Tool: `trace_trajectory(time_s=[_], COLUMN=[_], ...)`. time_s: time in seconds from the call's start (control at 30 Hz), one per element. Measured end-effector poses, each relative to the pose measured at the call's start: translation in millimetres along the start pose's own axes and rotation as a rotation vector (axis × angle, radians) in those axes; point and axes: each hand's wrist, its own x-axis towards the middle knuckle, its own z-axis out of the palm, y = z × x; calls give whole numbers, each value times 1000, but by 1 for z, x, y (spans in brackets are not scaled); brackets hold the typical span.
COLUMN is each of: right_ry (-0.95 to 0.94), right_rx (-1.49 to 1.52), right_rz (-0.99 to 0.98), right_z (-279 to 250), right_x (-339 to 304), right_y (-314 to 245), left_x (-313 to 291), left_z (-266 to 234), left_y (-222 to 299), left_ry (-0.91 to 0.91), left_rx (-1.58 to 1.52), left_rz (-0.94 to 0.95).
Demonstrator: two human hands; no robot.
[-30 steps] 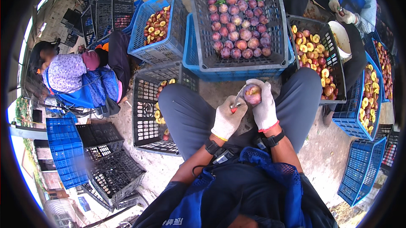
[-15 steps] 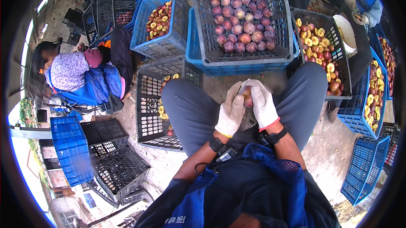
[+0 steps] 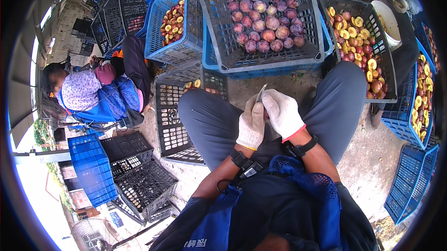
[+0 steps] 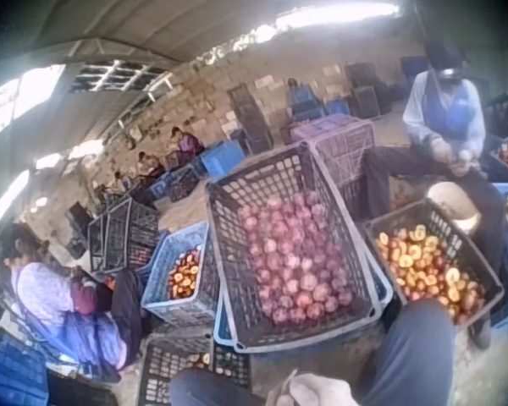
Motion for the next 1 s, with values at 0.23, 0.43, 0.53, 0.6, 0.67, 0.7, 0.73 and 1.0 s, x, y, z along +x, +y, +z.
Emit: trace_trajectory(time_s=[0.23,0.43,0.53,0.6,0.67,0.7,0.73,1.0], right_ry=[-95,-420,-462,-460,-496,-498,-474,-188], right_rx=[-209,-181,-190,-196,-156,-163,-238,-462], right_rz=[-34,163,56,3,44,39,22,-158], right_z=[4,-4,-2,3,4,4,3,-7], right_x=[11,5,-4,-10,-15,-18,-20,-31], right_y=[1,-24,-29,-31,-37,-40,-44,-61], left_x=[9,-4,-15,-22,-31,-35,-38,-57], left_z=[0,-34,-55,-63,-68,-72,-76,-84], left_y=[-66,-17,2,4,4,1,-1,18], left_ry=[51,-123,-214,-249,-268,-290,-313,-135], left_rx=[441,-483,-430,-364,-324,-319,-314,-911], left_rz=[285,-587,-610,-601,-625,-634,-641,-420])
